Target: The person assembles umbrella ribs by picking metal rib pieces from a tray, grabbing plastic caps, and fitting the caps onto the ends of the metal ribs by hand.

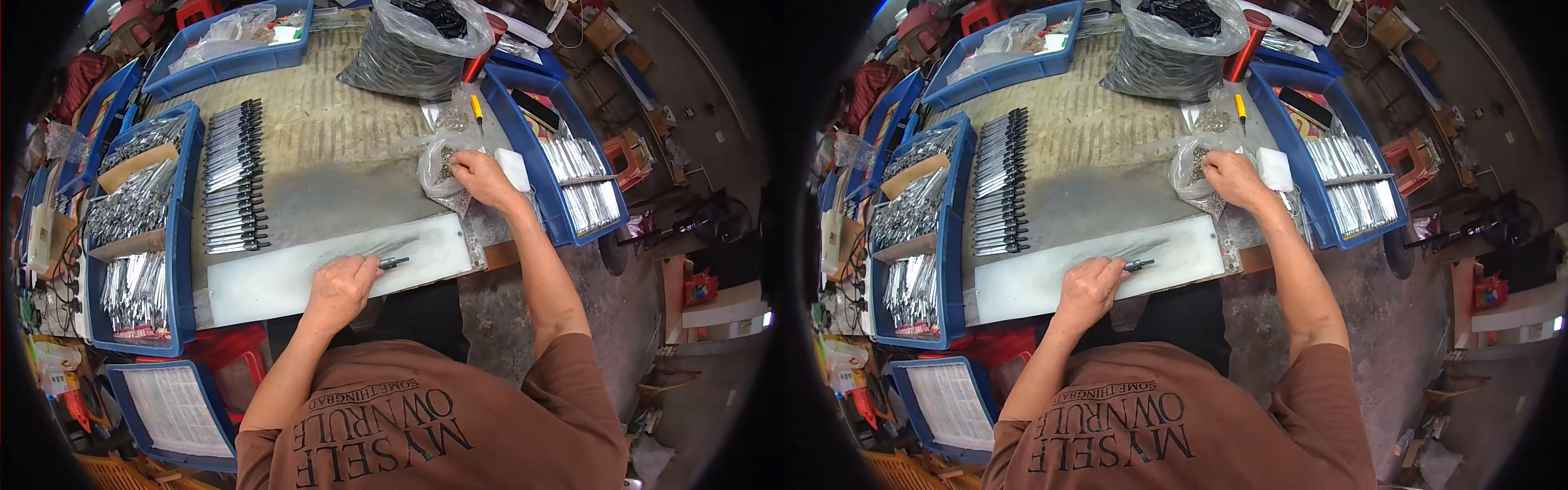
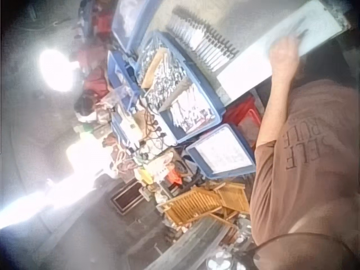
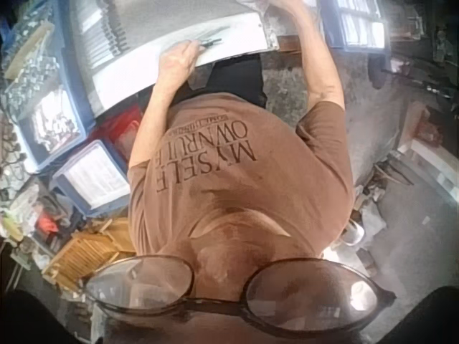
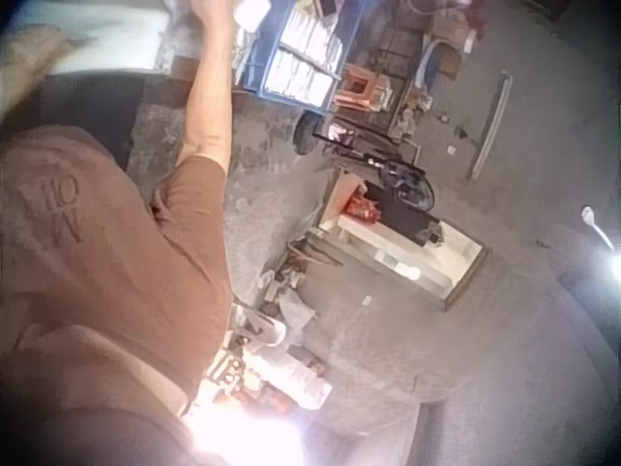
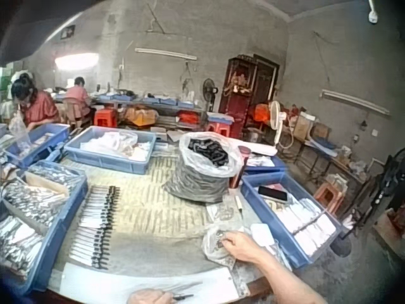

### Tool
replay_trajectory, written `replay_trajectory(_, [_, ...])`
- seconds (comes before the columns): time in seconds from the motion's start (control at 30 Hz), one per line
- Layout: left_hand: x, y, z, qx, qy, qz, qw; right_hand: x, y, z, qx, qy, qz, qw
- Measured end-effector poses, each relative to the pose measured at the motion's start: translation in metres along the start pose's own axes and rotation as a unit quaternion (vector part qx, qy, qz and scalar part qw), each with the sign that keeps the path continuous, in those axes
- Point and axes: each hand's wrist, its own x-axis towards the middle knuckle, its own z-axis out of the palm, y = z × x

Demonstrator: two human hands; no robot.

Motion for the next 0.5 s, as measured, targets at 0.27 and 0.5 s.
replay_trajectory(0.27, [0.0, 0.0, 0.0, -0.003, -0.001, -0.009, 1.0, -0.046, -0.052, 0.02, 0.169, 0.021, -0.118, 0.978])
replay_trajectory(0.5, [-0.001, -0.002, 0.002, -0.01, 0.002, -0.001, 1.0, -0.072, -0.075, 0.057, 0.128, 0.005, -0.248, 0.96])
